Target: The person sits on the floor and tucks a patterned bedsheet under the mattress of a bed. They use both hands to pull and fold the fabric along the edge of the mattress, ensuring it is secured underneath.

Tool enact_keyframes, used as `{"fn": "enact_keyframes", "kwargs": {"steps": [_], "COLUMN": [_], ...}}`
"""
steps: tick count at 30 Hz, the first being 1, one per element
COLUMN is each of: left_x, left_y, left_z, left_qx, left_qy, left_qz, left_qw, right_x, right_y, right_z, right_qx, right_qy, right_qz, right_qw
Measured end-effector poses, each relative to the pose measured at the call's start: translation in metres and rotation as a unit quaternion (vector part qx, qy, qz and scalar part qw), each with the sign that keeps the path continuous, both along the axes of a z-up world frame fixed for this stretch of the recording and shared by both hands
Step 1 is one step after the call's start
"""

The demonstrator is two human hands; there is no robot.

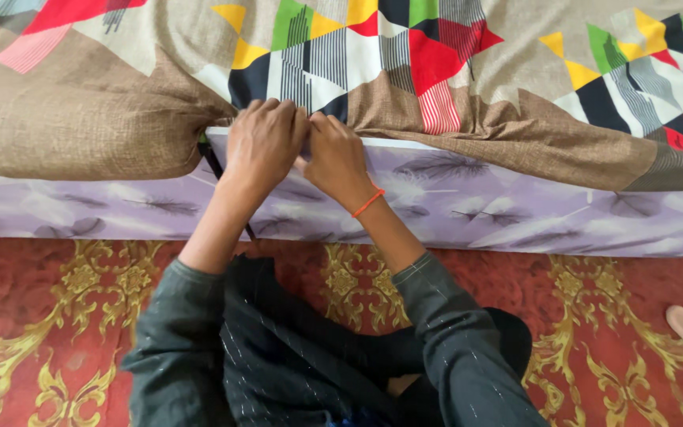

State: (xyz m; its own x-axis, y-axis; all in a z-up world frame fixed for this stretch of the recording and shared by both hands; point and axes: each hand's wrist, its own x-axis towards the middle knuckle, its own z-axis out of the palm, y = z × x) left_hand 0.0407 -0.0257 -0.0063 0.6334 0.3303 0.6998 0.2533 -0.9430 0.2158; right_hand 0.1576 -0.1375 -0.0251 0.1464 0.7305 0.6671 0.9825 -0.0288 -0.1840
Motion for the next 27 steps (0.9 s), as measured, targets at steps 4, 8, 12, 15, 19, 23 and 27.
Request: {"fn": "enact_keyframes", "kwargs": {"steps": [4,8,12,15,19,23,27], "left_x": [0.016,0.018,0.022,0.025,0.025,0.024,0.023], "left_y": [0.003,0.003,0.002,0.000,-0.002,-0.003,-0.004], "left_z": [-0.015,-0.023,-0.028,-0.031,-0.029,-0.027,-0.025], "left_qx": [-0.056,-0.053,-0.017,-0.005,-0.006,0.008,-0.002], "left_qy": [-0.056,-0.084,-0.104,-0.114,-0.113,-0.120,-0.105], "left_qz": [0.008,0.025,0.052,0.069,0.073,0.067,0.072], "left_qw": [0.997,0.995,0.993,0.991,0.991,0.990,0.992], "right_x": [0.002,0.006,0.029,0.031,0.038,0.058,0.064], "right_y": [-0.006,-0.029,-0.065,-0.075,-0.076,-0.074,-0.077], "right_z": [0.000,0.001,0.010,0.011,0.016,0.026,0.032], "right_qx": [-0.002,0.025,0.017,0.002,0.021,-0.058,-0.092], "right_qy": [-0.016,-0.035,-0.081,-0.099,-0.106,0.011,0.020], "right_qz": [0.013,0.006,-0.077,-0.109,-0.099,-0.054,-0.055], "right_qw": [1.000,0.999,0.994,0.989,0.989,0.997,0.994]}}
